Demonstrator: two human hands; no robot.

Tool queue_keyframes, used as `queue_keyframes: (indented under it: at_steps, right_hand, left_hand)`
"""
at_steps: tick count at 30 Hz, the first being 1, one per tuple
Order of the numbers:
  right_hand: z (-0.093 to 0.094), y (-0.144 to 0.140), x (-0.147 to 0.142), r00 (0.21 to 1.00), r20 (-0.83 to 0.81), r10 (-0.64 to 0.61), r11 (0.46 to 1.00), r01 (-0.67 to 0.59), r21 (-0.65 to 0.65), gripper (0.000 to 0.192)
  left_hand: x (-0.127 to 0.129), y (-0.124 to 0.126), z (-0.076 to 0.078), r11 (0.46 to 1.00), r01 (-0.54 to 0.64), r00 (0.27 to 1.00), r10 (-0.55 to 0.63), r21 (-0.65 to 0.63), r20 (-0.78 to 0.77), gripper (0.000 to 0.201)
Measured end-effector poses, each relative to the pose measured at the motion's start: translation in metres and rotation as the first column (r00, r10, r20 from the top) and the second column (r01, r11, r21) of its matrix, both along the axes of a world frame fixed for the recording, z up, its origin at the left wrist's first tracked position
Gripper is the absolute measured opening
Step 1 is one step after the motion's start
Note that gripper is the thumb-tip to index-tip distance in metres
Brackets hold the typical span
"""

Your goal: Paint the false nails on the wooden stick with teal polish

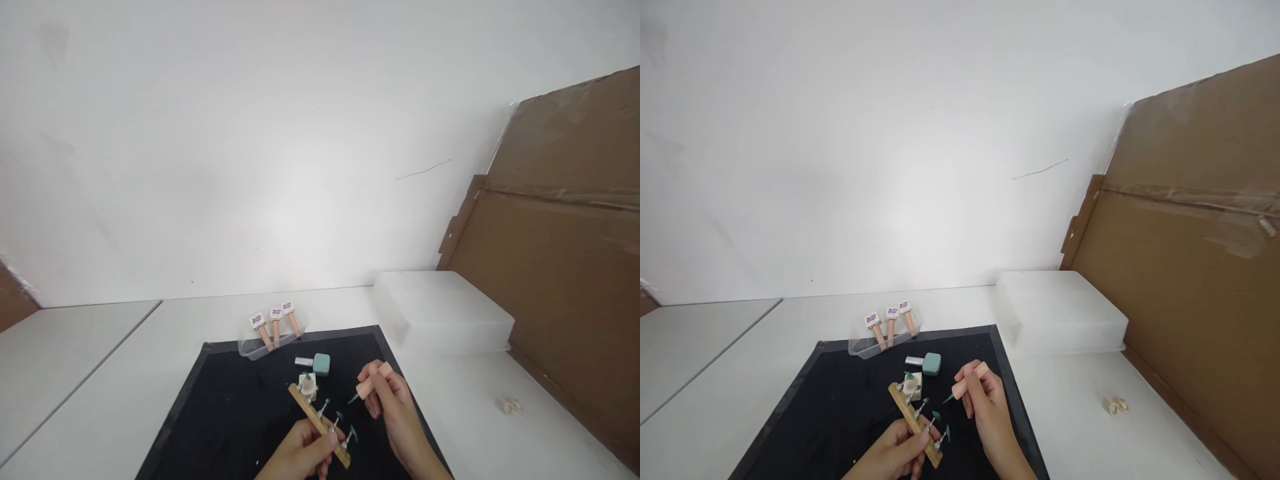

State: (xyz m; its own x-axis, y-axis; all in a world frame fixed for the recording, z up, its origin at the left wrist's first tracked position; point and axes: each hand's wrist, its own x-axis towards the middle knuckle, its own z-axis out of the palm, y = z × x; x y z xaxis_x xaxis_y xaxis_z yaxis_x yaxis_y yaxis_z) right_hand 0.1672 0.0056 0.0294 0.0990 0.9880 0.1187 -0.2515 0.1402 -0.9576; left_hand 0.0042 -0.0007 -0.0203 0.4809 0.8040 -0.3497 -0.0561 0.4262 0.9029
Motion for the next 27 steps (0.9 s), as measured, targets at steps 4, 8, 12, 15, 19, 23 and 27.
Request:
queue_keyframes:
  at_steps: [4,8,12,15,19,23,27]
  right_hand:
    - [0.001,0.001,-0.001,1.0,0.008,0.0,1.0,0.001,-0.011,0.036]
    - [0.003,0.001,-0.001,1.0,0.02,-0.008,1.0,0.009,-0.013,0.037]
    - [0.002,-0.001,0.0,1.0,0.027,-0.004,1.0,0.005,-0.015,0.036]
    - [0.001,-0.001,0.0,1.0,0.024,-0.012,1.0,0.012,-0.012,0.036]
    - [0.001,0.001,0.0,1.0,0.023,-0.019,1.0,0.019,-0.014,0.036]
    - [0.001,0.001,0.0,1.0,0.019,-0.006,1.0,0.006,-0.013,0.036]
    - [0.001,0.0,-0.001,1.0,0.02,0.001,1.0,0.0,-0.019,0.036]
  left_hand:
    - [0.001,-0.003,-0.008,0.985,0.12,0.992,-0.113,0.127,-0.064,0.054]
    - [0.002,-0.004,-0.01,0.976,0.159,0.987,-0.156,0.152,-0.033,0.046]
    - [0.003,-0.004,-0.009,0.977,0.158,0.987,-0.151,0.143,-0.057,0.048]
    - [0.003,-0.004,-0.007,0.981,0.143,0.988,-0.135,0.129,-0.07,0.049]
    - [0.003,-0.003,-0.008,0.988,0.123,0.99,-0.115,0.098,-0.083,0.052]
    - [0.003,0.0,-0.012,0.995,0.074,0.994,-0.068,0.065,-0.08,0.052]
    - [0.004,0.002,-0.016,0.999,0.035,0.998,-0.034,0.021,-0.051,0.056]
